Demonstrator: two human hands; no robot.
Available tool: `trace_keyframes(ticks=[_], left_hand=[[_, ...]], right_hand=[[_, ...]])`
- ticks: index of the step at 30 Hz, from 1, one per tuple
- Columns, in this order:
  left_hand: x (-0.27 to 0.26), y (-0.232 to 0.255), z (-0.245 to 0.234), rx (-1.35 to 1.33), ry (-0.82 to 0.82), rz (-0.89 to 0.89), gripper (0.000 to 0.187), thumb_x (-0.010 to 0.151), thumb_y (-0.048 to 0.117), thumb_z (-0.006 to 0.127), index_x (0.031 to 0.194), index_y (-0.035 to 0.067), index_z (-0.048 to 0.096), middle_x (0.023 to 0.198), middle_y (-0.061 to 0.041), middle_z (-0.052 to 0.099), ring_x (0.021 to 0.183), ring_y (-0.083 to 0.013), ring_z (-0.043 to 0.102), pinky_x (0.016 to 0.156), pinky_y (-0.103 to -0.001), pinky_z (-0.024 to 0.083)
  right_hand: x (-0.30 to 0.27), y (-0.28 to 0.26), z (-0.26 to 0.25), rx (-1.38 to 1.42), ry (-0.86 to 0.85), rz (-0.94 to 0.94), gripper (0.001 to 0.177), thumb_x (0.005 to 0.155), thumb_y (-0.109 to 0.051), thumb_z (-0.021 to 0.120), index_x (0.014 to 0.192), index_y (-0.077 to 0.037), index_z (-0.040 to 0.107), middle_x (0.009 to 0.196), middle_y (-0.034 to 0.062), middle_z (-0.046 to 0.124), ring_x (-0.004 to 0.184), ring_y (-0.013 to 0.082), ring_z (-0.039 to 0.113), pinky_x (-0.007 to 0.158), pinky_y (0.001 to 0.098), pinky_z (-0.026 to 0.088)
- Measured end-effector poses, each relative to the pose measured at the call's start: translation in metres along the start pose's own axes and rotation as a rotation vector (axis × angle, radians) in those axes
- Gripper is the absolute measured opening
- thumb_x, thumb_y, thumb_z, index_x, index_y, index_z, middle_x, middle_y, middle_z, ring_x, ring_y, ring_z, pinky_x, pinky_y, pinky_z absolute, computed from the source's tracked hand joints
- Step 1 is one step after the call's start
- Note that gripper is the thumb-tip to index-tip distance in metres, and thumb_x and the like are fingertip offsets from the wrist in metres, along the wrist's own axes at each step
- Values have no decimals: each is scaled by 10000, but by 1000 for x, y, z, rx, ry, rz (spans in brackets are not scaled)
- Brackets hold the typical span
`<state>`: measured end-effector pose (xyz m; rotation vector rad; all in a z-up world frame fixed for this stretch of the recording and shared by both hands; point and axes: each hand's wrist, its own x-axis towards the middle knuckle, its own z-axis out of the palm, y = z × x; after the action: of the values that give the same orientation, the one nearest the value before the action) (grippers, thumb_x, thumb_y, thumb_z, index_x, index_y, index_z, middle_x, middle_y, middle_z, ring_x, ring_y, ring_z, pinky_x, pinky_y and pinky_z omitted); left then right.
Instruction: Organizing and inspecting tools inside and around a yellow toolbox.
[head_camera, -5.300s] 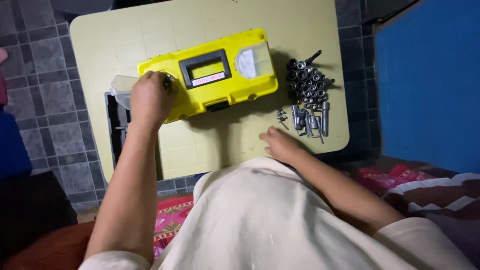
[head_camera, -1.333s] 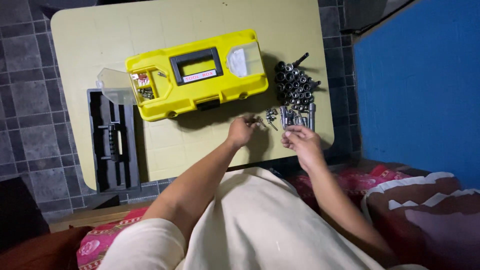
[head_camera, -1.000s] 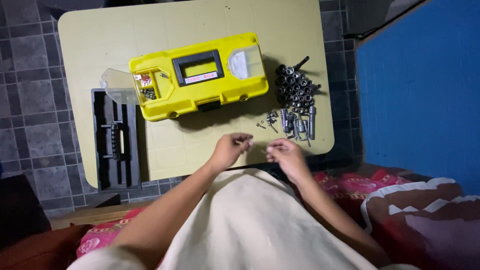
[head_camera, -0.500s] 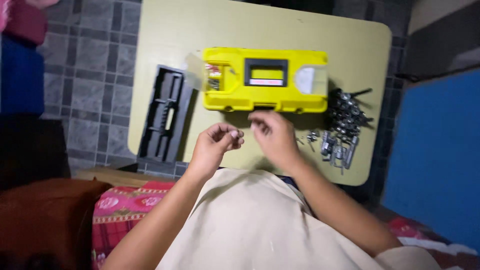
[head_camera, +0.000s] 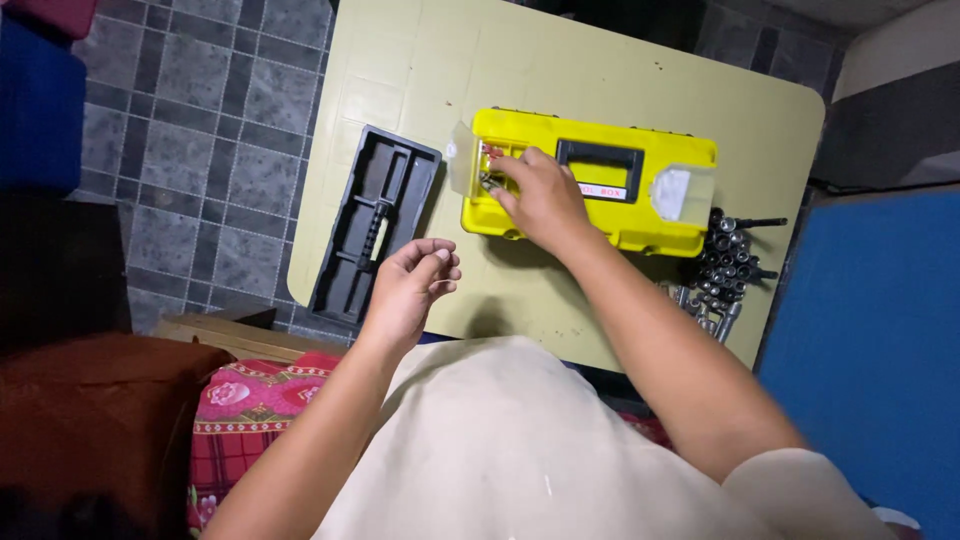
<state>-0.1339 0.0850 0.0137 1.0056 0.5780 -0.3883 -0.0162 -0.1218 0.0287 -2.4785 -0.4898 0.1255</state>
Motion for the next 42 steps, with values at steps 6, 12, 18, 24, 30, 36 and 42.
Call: trace_keyframes(ticks=[6,12,18,24,30,36,42], left_hand=[[18,8,-6,284,3,54,186,970,144,654,1084,12,719,807,8,635,666,-76,551,611,-232,479],[42,17,5,384,-21,45,205,958,181,663,1101,42,711,744,47,577,578,-44,445,494,-222,362],[53,16,10,366,-50,83,255,948,166,662,1174,47,667,718,57,522,569,-41,428,481,-228,346],[43,19,-3,369,-83,72,260,947,153,648,1181,42,676,690,39,506,561,-55,436,483,-231,359],[33,25,-13,400,-25,6,239,957,176,652,1160,56,692,705,57,508,582,-47,426,495,-230,364],[26,28,-10,479,-16,68,248,956,198,649,1154,58,703,716,63,524,603,-47,435,520,-231,371],[21,28,-14,561,-32,165,253,955,203,657,1139,37,706,770,56,577,688,-42,470,605,-222,407]], right_hand=[[-6,9,19,-75,44,13,193,873,-205,779,1038,-120,723,984,106,625,967,327,636,819,479,480],[-5,-4,27,-116,123,32,201,846,-239,803,999,-120,749,956,107,638,947,326,633,824,481,487],[-3,7,36,-87,169,150,171,880,-167,792,986,-62,710,993,143,637,987,354,623,861,478,511],[-14,43,6,-107,293,75,292,832,-55,768,1121,-63,724,1024,175,605,997,372,612,884,462,516],[-7,20,-3,-111,206,62,287,835,-119,795,1116,-94,748,1041,163,596,993,359,610,846,449,515],[3,22,24,-238,260,78,194,831,-115,784,1018,-83,744,1001,130,580,990,340,597,822,487,484],[-5,23,13,-123,310,-35,111,872,-49,738,977,-37,702,1016,149,570,1012,364,578,874,482,494]])
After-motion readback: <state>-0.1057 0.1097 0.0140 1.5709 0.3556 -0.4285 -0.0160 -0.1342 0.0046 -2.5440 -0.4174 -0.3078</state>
